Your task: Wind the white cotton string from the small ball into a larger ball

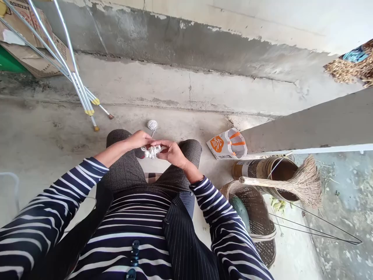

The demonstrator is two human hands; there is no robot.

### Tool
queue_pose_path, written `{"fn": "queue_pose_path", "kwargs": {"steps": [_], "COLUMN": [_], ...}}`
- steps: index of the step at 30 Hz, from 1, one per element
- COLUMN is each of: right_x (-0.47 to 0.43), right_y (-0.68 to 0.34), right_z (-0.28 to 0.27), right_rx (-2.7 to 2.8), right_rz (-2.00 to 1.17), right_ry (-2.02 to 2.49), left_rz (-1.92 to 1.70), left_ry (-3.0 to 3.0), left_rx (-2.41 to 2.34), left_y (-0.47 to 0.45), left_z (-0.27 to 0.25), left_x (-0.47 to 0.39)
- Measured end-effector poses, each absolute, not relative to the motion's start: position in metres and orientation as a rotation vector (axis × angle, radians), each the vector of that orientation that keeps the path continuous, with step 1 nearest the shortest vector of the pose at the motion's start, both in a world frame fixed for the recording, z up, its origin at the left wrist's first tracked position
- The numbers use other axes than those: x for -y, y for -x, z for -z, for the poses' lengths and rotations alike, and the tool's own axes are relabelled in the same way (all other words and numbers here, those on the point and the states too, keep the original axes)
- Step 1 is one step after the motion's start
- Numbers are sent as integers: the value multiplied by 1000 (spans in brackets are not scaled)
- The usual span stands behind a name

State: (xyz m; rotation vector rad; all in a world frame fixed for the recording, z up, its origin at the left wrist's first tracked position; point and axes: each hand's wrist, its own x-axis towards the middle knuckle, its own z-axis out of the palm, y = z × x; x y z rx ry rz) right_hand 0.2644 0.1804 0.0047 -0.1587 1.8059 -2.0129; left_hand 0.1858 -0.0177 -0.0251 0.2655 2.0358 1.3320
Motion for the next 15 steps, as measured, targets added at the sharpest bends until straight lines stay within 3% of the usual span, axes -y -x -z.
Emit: {"fn": "queue_pose_path", "kwargs": {"steps": [6, 15], "right_x": [-189, -188], "right_y": [-264, -258], "right_z": [0, -7], "right_rx": [-1655, -1615], "right_rz": [2211, 2252], "right_ry": [-198, -372], "left_rz": [-1586, -1836], "left_ry": [-260, -235], "left_rx": [-2331, -2048], "left_y": [-204, -233], "left_z": [37, 33], "left_x": [19, -15]}}
